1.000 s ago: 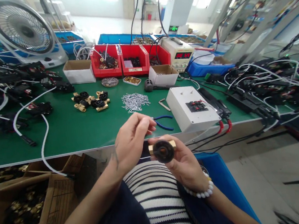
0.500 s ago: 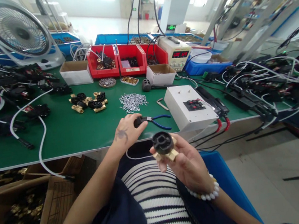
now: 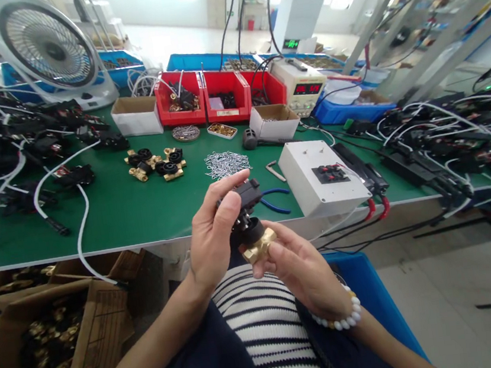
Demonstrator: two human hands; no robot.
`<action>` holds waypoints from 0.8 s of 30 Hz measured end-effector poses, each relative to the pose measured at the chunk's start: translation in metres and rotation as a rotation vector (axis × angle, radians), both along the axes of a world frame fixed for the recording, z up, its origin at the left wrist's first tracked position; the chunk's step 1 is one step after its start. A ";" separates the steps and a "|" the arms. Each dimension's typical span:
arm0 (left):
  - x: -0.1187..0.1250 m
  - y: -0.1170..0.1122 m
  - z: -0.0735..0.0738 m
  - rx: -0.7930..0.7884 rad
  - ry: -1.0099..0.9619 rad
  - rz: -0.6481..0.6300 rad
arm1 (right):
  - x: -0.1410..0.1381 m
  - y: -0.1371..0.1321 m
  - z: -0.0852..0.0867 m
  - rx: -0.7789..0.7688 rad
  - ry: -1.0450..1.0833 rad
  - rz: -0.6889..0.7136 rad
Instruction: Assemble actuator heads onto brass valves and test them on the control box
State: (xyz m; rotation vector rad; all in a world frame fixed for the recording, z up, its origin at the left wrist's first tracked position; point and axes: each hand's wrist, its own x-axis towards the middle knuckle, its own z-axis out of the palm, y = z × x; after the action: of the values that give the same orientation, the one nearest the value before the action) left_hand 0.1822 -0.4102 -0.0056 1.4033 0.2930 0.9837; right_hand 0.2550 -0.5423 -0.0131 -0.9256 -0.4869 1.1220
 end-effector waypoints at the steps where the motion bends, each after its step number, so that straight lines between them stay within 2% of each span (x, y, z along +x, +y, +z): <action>1: -0.001 -0.001 -0.001 0.064 -0.028 0.021 | 0.000 -0.001 0.000 0.019 0.019 0.021; 5: -0.004 -0.002 0.000 0.240 -0.130 0.039 | 0.000 -0.003 0.000 0.074 0.090 0.096; 8: -0.004 -0.002 0.002 0.291 -0.123 0.039 | 0.000 -0.003 0.000 0.092 0.107 0.102; 19: -0.004 -0.005 0.003 -0.020 -0.129 -0.010 | 0.000 -0.002 0.002 0.107 0.155 0.147; 21: -0.005 -0.004 0.003 0.034 -0.127 0.006 | 0.000 -0.002 0.003 0.109 0.142 0.130; 24: -0.005 -0.003 0.002 0.205 -0.116 0.033 | 0.000 -0.002 0.003 0.106 0.132 0.110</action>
State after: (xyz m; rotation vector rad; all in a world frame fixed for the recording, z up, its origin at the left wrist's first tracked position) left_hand 0.1771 -0.4137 -0.0032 1.5235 0.1324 1.1430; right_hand 0.2545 -0.5444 -0.0100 -0.7350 -0.4885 1.2365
